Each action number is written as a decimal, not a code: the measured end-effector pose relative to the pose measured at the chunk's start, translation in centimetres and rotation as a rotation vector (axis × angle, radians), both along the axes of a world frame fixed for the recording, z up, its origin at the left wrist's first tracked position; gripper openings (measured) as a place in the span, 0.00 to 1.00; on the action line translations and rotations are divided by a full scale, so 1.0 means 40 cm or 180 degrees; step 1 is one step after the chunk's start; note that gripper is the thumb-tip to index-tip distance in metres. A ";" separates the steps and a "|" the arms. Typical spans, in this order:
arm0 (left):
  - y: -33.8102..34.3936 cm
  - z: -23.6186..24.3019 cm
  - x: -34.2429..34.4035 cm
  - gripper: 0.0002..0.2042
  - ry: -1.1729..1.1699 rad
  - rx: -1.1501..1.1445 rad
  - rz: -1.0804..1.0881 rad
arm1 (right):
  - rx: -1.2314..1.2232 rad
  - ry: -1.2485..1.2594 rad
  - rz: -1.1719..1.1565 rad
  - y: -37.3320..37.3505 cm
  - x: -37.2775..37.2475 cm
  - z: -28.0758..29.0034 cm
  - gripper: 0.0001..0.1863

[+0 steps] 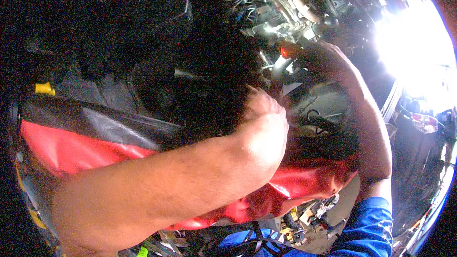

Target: Removing a catalytic converter from a vehicle engine bay.

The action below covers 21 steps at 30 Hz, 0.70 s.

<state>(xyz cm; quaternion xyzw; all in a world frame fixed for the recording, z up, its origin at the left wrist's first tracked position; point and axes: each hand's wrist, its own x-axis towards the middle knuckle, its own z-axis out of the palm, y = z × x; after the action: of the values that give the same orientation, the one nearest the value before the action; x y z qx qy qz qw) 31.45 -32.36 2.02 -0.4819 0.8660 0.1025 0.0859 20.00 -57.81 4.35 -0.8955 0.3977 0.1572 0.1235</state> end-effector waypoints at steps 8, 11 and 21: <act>-0.074 -0.038 0.080 0.17 0.0046 -0.0093 0.0045 | 0.0330 0.0069 -0.0202 0.019 0.030 0.015 0.28; -0.077 -0.045 0.117 0.17 0.0083 -0.0107 0.0055 | 0.0168 0.0219 -0.0109 0.010 0.019 0.007 0.27; -0.069 -0.049 0.067 0.17 0.0223 -0.0126 0.0215 | -0.0108 0.0423 -0.0019 -0.006 0.005 -0.027 0.18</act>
<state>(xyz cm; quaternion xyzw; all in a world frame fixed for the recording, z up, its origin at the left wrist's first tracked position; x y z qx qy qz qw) 34.12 -35.14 0.07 -0.5085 0.8536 0.1049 0.0425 20.20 -58.05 3.27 -0.8839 0.4102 0.2092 0.0821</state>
